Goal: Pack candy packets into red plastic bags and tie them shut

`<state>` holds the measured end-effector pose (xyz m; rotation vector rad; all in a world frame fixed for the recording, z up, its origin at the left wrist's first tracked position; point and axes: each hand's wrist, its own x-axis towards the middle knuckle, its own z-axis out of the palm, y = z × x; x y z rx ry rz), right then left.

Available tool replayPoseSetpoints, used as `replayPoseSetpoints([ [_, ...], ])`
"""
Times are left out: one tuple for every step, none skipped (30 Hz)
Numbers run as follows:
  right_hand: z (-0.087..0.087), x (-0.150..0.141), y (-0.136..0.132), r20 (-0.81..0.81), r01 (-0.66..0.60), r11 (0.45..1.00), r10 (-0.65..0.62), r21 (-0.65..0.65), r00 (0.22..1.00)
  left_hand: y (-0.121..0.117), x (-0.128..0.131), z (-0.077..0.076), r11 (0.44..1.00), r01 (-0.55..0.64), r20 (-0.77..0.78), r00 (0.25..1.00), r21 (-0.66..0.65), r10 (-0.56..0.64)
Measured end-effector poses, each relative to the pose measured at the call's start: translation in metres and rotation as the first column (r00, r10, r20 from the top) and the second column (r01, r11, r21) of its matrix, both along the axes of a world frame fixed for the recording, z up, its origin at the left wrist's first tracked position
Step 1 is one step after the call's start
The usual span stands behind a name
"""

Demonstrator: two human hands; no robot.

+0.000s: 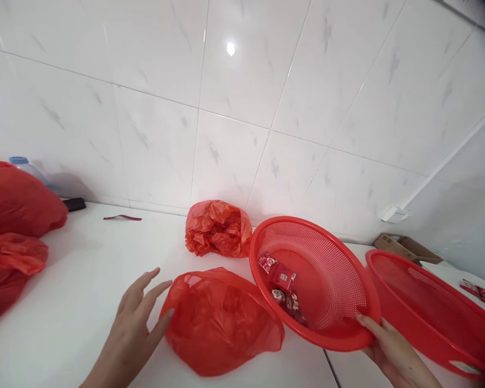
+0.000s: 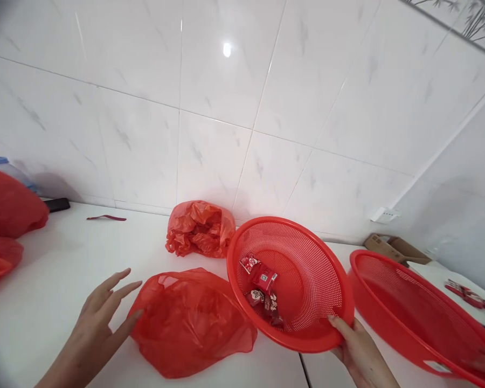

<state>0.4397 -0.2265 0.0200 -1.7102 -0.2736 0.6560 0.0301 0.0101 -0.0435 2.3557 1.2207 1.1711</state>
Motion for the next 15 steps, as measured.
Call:
replayPoseSetpoints([
  [-0.002,-0.001,-0.002,-0.013,-0.01,1.0,0.01,-0.01,1.0,0.004,0.001,-0.002,0.997,-0.023,0.02,0.999,-0.075,0.025],
  [-0.003,-0.002,-0.004,0.007,-0.011,0.999,0.011,-0.032,1.0,0.008,0.003,-0.004,0.986,-0.034,0.052,0.998,-0.163,0.043],
  [-0.002,-0.002,-0.007,0.07,0.019,0.997,-0.014,-0.074,0.997,0.011,0.005,-0.004,0.966,-0.03,0.095,0.994,-0.257,0.056],
  [0.0,-0.002,-0.009,0.182,0.082,0.987,-0.057,-0.134,0.982,0.014,0.008,-0.005,0.936,-0.014,0.142,0.987,-0.352,0.068],
  [0.003,-0.001,-0.011,0.34,0.175,0.965,-0.101,-0.194,0.935,0.016,0.011,-0.004,0.898,0.008,0.185,0.979,-0.44,0.081],
  [0.008,0.0,-0.012,0.518,0.275,0.933,-0.119,-0.234,0.847,0.017,0.014,-0.003,0.858,0.029,0.218,0.971,-0.513,0.098],
  [0.013,0.0,-0.013,0.676,0.352,0.902,-0.096,-0.252,0.73,0.018,0.016,-0.003,0.823,0.043,0.243,0.963,-0.566,0.117],
  [0.018,-0.001,-0.011,0.784,0.373,0.888,-0.025,-0.267,0.621,0.018,0.018,-0.003,0.798,0.057,0.263,0.956,-0.6,0.13],
  [0.022,-0.003,-0.007,0.838,0.338,0.892,0.077,-0.301,0.541,0.018,0.019,-0.003,0.781,0.077,0.285,0.949,-0.62,0.133],
  [0.027,-0.006,-0.001,0.849,0.266,0.896,0.19,-0.356,0.494,0.017,0.02,-0.004,0.767,0.102,0.309,0.942,-0.634,0.13],
  [0.03,-0.011,0.008,0.829,0.176,0.889,0.299,-0.422,0.473,0.016,0.021,-0.005,0.755,0.132,0.334,0.935,-0.642,0.12],
  [0.033,-0.017,0.018,0.788,0.077,0.869,0.402,-0.489,0.466,0.015,0.021,-0.007,0.746,0.163,0.358,0.928,-0.646,0.107],
  [0.036,-0.024,0.031,0.735,-0.014,0.835,0.492,-0.55,0.466,0.014,0.021,-0.01,0.738,0.19,0.376,0.922,-0.647,0.093],
  [0.037,-0.031,0.045,0.683,-0.104,0.796,0.571,-0.596,0.454,0.012,0.021,-0.012,0.733,0.211,0.39,0.917,-0.647,0.08],
  [0.039,-0.037,0.059,0.636,-0.187,0.754,0.639,-0.63,0.432,0.012,0.02,-0.015,0.729,0.227,0.4,0.914,-0.646,0.069],
])
